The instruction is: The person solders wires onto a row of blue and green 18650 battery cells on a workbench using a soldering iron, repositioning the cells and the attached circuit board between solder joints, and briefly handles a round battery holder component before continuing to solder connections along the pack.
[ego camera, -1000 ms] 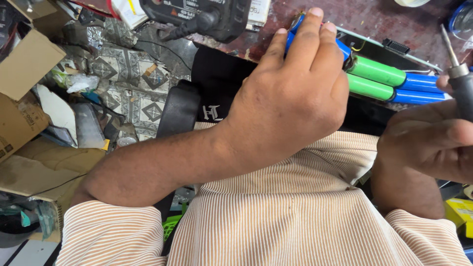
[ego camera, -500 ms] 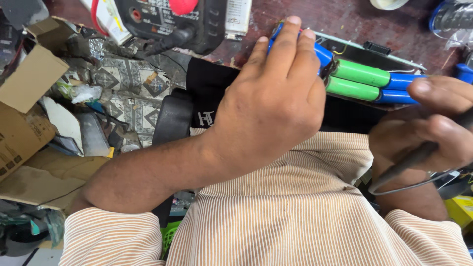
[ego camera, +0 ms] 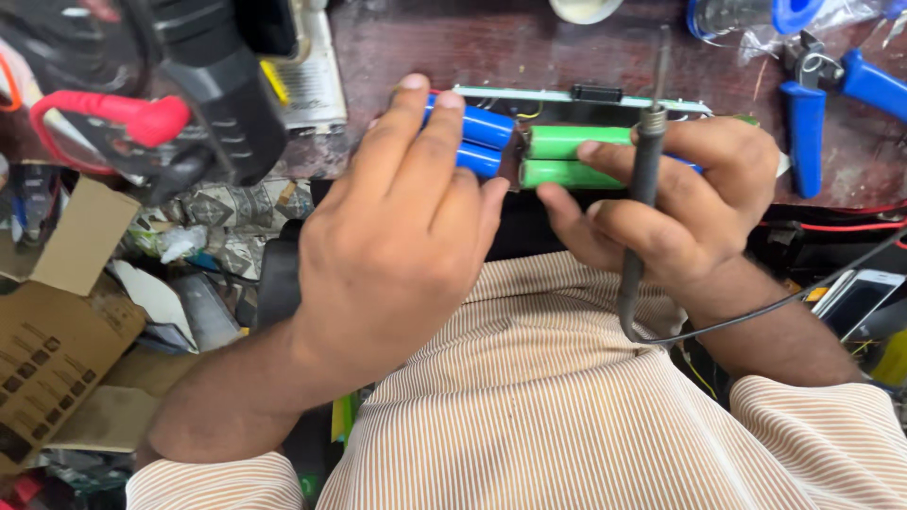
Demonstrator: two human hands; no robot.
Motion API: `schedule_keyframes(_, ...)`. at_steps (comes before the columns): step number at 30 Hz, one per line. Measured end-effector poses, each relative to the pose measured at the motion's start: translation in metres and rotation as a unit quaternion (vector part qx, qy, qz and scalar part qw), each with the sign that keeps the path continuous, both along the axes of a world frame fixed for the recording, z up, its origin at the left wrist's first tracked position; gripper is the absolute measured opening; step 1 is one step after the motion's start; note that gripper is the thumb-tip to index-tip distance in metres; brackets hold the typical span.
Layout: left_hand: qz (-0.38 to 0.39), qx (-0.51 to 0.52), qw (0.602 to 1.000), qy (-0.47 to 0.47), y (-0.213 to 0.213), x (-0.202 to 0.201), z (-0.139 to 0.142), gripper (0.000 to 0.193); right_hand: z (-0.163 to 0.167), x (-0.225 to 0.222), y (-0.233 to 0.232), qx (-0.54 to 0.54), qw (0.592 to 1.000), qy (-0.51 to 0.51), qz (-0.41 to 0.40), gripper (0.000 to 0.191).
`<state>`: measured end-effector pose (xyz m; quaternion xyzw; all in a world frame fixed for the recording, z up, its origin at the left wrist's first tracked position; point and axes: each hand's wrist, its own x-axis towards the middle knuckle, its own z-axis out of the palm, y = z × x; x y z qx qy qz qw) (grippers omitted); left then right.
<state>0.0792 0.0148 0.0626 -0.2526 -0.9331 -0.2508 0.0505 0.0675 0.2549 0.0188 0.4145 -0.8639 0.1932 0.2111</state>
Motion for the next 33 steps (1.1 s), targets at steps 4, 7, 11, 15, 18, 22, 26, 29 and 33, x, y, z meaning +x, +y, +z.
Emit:
schedule_keyframes(4,-0.001,-0.010,1.000,-0.003,0.005,-0.002,0.001,0.025,-0.003,-0.006,0.002,-0.033,0.999,-0.013,0.025,0.041)
schedule_keyframes(7,-0.002,-0.021,1.000,-0.002,0.008,-0.004,0.002,0.024,-0.008,-0.006,0.004,-0.044,0.999,0.001,0.022,0.040)
schedule_keyframes(11,0.001,-0.029,1.000,0.000,0.010,-0.004,0.003,0.023,-0.009,-0.004,0.005,-0.035,0.999,0.009,0.011,0.042)
schedule_keyframes(15,0.006,-0.030,0.999,0.010,0.012,-0.004,0.002,0.022,-0.009,-0.006,0.005,-0.036,0.999,0.009,0.015,0.038)
schedule_keyframes(18,0.010,-0.037,0.999,0.020,0.012,-0.005,0.001,0.020,-0.009,-0.007,0.004,-0.038,0.999,0.012,0.016,0.039)
schedule_keyframes(22,0.018,-0.027,0.999,0.009,0.011,-0.004,0.001,0.020,-0.007,-0.006,0.006,-0.029,1.000,-0.004,0.011,0.038)
schedule_keyframes(26,0.016,-0.025,0.999,0.010,0.008,-0.004,0.001,0.020,-0.009,-0.006,0.005,-0.031,0.999,0.001,0.016,0.038)
schedule_keyframes(29,0.014,-0.027,0.999,0.017,0.007,-0.004,0.000,0.020,-0.011,-0.007,0.004,-0.037,0.999,0.007,0.021,0.038)
schedule_keyframes(33,0.016,-0.019,1.000,0.018,0.006,-0.003,-0.002,0.020,-0.009,-0.007,0.003,-0.017,1.000,0.010,0.018,0.038)
